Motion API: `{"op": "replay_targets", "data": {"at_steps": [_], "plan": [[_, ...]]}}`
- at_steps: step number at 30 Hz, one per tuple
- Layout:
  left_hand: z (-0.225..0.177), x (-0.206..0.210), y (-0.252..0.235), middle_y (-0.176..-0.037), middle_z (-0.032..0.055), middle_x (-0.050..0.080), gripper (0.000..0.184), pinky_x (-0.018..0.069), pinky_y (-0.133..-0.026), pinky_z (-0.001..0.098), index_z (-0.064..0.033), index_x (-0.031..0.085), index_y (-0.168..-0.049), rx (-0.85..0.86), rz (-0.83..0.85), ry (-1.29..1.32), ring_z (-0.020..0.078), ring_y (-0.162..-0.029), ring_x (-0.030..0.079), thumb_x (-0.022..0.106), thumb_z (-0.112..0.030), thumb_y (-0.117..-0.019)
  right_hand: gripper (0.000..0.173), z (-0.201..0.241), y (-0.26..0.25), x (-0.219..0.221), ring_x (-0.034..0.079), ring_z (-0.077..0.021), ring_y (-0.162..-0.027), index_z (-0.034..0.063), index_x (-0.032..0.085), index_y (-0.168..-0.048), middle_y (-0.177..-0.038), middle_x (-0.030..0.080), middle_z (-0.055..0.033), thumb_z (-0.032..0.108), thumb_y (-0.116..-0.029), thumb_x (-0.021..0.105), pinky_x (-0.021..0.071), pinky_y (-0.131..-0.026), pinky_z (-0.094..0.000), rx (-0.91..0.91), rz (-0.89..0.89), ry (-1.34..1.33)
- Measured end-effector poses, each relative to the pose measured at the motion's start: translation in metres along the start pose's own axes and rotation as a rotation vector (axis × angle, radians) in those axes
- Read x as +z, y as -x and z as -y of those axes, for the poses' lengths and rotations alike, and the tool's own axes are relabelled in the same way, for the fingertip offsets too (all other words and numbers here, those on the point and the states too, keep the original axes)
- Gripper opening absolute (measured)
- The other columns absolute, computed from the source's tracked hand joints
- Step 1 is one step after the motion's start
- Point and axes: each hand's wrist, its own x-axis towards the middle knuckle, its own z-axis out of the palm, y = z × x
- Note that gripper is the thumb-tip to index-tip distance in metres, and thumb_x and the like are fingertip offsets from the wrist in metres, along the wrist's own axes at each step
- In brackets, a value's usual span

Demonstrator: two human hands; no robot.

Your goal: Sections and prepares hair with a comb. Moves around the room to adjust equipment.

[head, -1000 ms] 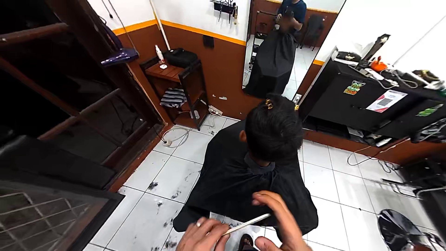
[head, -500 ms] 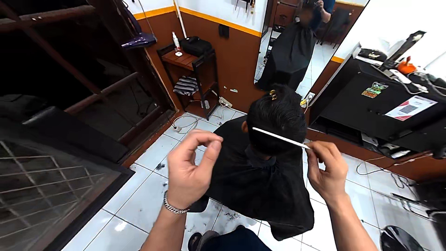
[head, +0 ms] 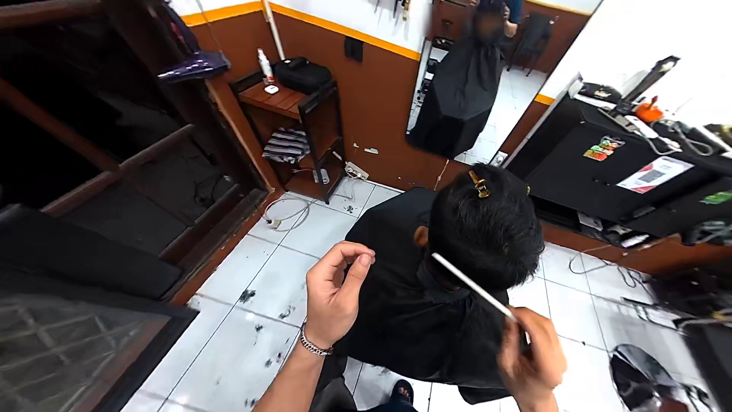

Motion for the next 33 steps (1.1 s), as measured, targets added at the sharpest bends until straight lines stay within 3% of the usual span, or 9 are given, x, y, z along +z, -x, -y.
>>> {"op": "replay_targets", "data": {"at_steps": [3,5,7,10,14,18,26,30,33], "plan": [[0.028,-0.028,-0.025,-0.098,-0.013,0.072,0.014,0.0573,-0.084,0.0204,-0.0149,0.069,-0.106,-0.011,0.075,0.068,0.0,-0.09,0.068,0.055,-0.018,-0.105,0.016,0.028,0.016,0.019,0.067,-0.0103,-0.089,0.0101,0.067,-0.108,-0.097,0.068,-0.005,0.022,-0.1039,0.057,0.0566,-0.08,-0.0224,0.087,0.092,0.03],[0.051,-0.054,-0.045,-0.099,-0.016,0.072,0.015,0.0575,-0.085,0.0202,-0.021,0.071,-0.108,-0.049,0.12,0.098,-0.0005,-0.091,0.068,0.056,-0.023,-0.1056,0.016,0.061,0.001,0.019,0.064,-0.0013,-0.096,0.0166,0.064,-0.112,-0.102,0.065,0.0049,0.028,-0.1066,0.055,0.0533,-0.087,-0.0177,0.182,-0.066,0.107],[0.072,-0.074,-0.056,-0.097,-0.0168,0.072,0.015,0.0573,-0.083,0.019,-0.0234,0.07,-0.107,-0.111,0.166,0.145,-0.0007,-0.089,0.068,0.056,-0.023,-0.1046,0.015,0.084,-0.019,0.027,0.064,0.0038,-0.09,0.0204,0.066,-0.113,-0.102,0.065,0.0111,0.029,-0.1065,0.056,0.0539,-0.079,-0.0136,0.209,-0.273,0.22],[0.09,-0.085,-0.061,-0.098,-0.0179,0.071,0.015,0.056,-0.082,0.016,-0.0261,0.071,-0.106,-0.18,0.306,0.216,-0.0024,-0.089,0.067,0.057,-0.03,-0.1048,0.014,0.095,-0.028,0.054,0.065,0.0011,-0.09,0.0138,0.066,-0.112,-0.102,0.066,0.0049,0.023,-0.1051,0.059,0.0556,-0.078,-0.0153,0.241,-0.311,0.363],[0.105,-0.094,-0.047,-0.097,-0.0185,0.071,0.013,0.0561,-0.082,0.0155,-0.0268,0.071,-0.103,-0.303,0.424,0.283,-0.0038,-0.089,0.067,0.059,-0.031,-0.1029,0.014,0.116,-0.016,0.093,0.065,-0.0063,-0.079,0.0045,0.07,-0.104,-0.091,0.068,-0.0073,0.015,-0.0996,0.063,0.0548,-0.071,-0.017,0.32,-0.132,0.457],[0.121,-0.107,-0.04,-0.094,-0.0163,0.072,0.012,0.0563,-0.081,0.0159,-0.022,0.071,-0.102,-0.419,0.481,0.321,-0.0032,-0.088,0.068,0.059,-0.024,-0.1022,0.012,0.157,-0.036,0.101,0.066,-0.001,-0.081,0.0129,0.069,-0.108,-0.091,0.066,0.0028,0.022,-0.1014,0.065,0.0574,-0.074,-0.0159,0.328,-0.216,0.504],[0.138,-0.12,-0.032,-0.092,-0.0139,0.072,0.011,0.0568,-0.083,0.0169,-0.0177,0.07,-0.099,-0.522,0.567,0.361,-0.003,-0.087,0.068,0.059,-0.022,-0.1004,0.019,0.149,-0.07,0.131,0.057,-0.0002,-0.068,-0.0049,0.072,-0.097,-0.074,0.059,-0.0072,0.013,-0.0953,0.067,0.0477,-0.066,-0.0075,0.277,-0.234,0.738],[0.146,-0.126,-0.031,-0.09,-0.0123,0.072,0.012,0.0566,-0.081,0.0161,-0.0152,0.07,-0.099,-0.553,0.581,0.377,-0.0026,-0.086,0.068,0.059,-0.02,-0.0995,0.018,0.152,-0.092,0.153,0.056,-0.0059,-0.06,-0.0048,0.076,-0.091,-0.068,0.06,-0.0091,0.01,-0.0897,0.066,0.046,-0.058,-0.0122,0.336,-0.086,0.809],[0.151,-0.129,-0.035,-0.089,-0.0123,0.072,0.011,0.0564,-0.081,0.0152,-0.0145,0.07,-0.098,-0.57,0.592,0.384,-0.0033,-0.085,0.068,0.059,-0.018,-0.0989,0.016,0.166,-0.104,0.149,0.055,-0.0046,-0.061,-0.004,0.074,-0.092,-0.07,0.058,-0.0079,0.011,-0.0921,0.067,0.0457,-0.058,-0.0106,0.289,-0.079,0.791]]}}
